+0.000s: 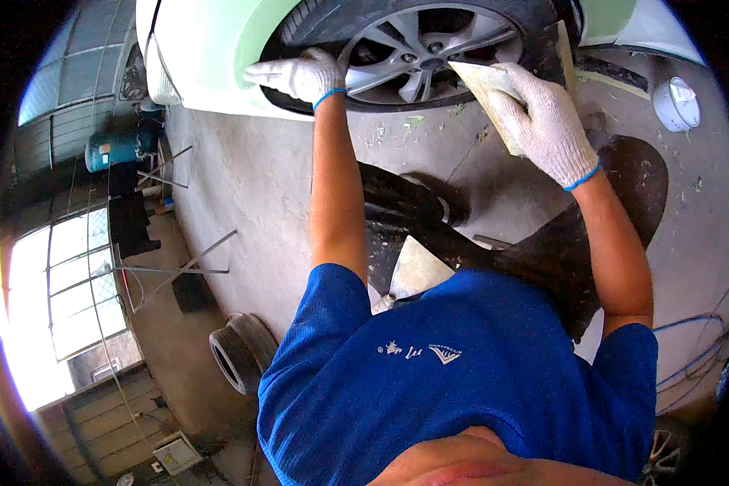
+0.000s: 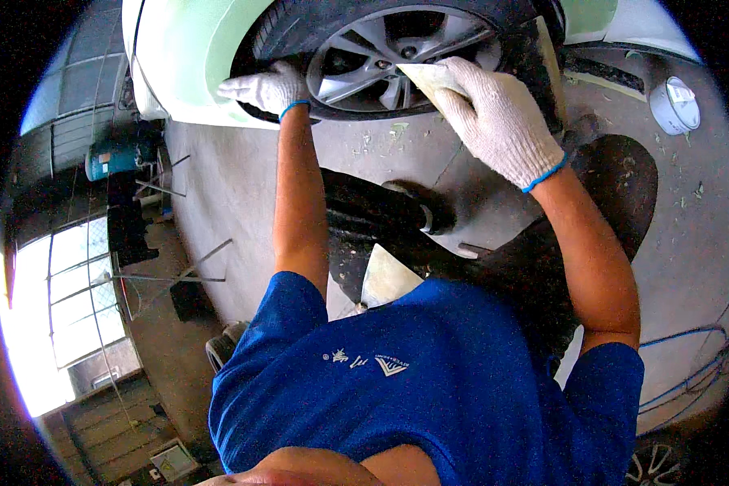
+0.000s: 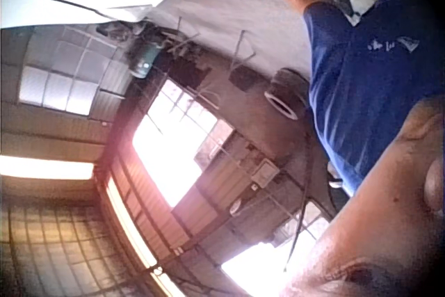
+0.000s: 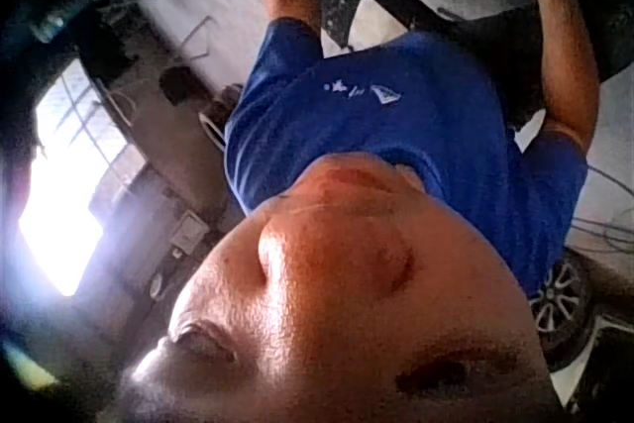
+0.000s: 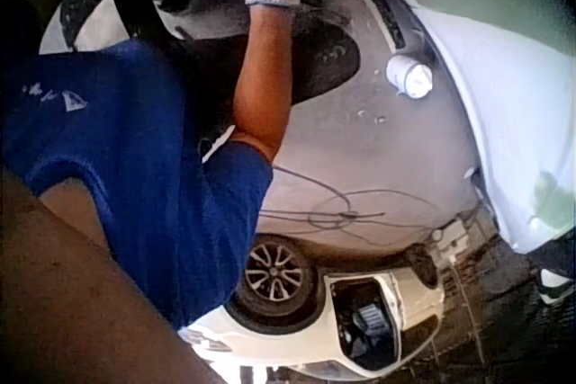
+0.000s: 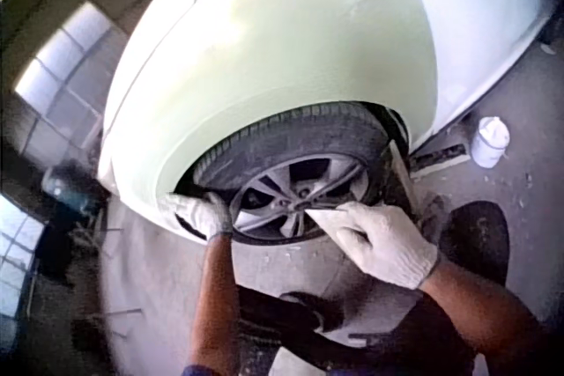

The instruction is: The person kneels beside a light green car and uses a sanding block to smooth the surface of the front wheel arch. They repeatedly rub the sanding block against the curved panel above the tire.

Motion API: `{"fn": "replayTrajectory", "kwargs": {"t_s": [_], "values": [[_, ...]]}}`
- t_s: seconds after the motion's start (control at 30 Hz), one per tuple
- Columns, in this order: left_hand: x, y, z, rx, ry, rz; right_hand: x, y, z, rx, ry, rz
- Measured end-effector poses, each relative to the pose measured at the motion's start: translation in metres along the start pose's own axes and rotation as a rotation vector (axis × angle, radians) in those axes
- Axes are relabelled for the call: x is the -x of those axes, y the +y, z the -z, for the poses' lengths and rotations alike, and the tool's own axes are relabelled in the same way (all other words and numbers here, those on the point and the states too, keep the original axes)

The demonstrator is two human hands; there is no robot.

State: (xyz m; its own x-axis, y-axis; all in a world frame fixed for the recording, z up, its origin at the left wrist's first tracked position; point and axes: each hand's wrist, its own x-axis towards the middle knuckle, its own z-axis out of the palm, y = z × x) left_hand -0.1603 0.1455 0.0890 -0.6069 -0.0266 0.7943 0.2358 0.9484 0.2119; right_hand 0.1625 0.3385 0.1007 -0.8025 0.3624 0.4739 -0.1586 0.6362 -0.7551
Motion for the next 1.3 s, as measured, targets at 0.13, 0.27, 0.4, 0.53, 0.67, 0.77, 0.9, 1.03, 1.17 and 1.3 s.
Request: {"fn": "replayTrajectory", "kwargs": {"t_s": [0.13,0.27,0.4,0.53,0.67,0.77,0.9,1.03,1.17,1.3], "values": [[-0.006,-0.045,0.014,0.219,-0.053,0.004,0.001,0.005,-0.001,-0.005,0.028,0.015],[-0.046,-0.066,0.035,0.098,-0.208,0.164,0.001,0.002,-0.005,-0.028,-0.012,-0.005],[-0.023,-0.042,0.002,-0.109,-0.165,0.151,-0.004,0.006,-0.006,0.005,-0.023,0.003],[-0.014,-0.050,0.019,0.207,-0.246,0.067,-0.005,-0.001,-0.002,0.016,-0.112,-0.127],[-0.055,0.000,0.057,0.104,-0.014,-0.296,-0.001,-0.001,-0.009,0.033,-0.118,-0.145],[-0.054,0.047,0.054,0.155,0.092,-0.469,-0.001,-0.002,-0.012,0.042,-0.126,-0.144],[-0.035,0.050,0.052,0.181,0.147,-0.552,-0.003,-0.007,-0.012,0.003,-0.093,-0.137],[-0.003,0.038,0.053,0.188,0.038,-0.601,-0.005,-0.002,-0.018,0.003,-0.107,-0.150],[0.009,0.051,0.090,0.671,-0.169,-0.585,-0.035,-0.002,-0.015,-0.187,0.108,-0.027],[0.000,0.085,0.118,1.339,-0.802,-0.105,-0.096,-0.034,-0.014,-0.181,0.256,0.188]]}}
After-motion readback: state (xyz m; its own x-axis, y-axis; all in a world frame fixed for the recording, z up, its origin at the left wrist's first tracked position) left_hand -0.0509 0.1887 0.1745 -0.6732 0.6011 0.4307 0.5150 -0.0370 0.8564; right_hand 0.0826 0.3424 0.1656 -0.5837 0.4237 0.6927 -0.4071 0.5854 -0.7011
